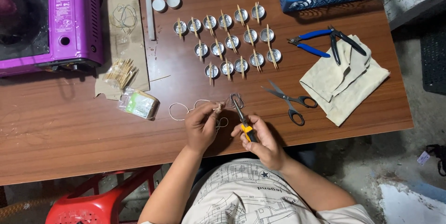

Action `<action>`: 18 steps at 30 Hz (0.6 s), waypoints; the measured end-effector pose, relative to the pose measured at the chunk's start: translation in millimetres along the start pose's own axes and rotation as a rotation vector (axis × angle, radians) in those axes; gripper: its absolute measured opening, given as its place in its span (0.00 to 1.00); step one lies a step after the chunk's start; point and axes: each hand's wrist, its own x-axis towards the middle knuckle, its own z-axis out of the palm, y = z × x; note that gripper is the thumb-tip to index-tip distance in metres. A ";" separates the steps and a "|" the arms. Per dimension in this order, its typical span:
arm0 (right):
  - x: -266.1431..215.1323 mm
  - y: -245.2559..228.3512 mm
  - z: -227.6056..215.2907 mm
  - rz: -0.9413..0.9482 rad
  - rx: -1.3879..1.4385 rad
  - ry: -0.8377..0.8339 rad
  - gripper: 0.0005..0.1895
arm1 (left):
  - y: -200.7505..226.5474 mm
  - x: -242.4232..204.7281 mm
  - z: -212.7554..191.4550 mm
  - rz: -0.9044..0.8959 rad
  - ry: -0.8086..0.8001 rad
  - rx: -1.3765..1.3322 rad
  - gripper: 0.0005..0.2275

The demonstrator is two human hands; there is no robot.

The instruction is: Assembling candle wicks by threading cotton string through metal sustainer tabs and crimping them with pliers.

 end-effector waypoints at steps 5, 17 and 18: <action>-0.8 -0.9 8.0 0.097 0.192 0.004 0.29 | 4.1 0.0 1.9 0.165 0.052 0.031 0.05; 0.3 -13.6 14.1 -0.107 -0.216 0.127 0.16 | 0.0 -1.5 1.9 0.031 0.077 -0.078 0.03; 2.9 -18.1 14.5 -0.171 -0.285 0.173 0.15 | -5.0 -4.2 1.8 -0.008 0.086 -0.096 0.03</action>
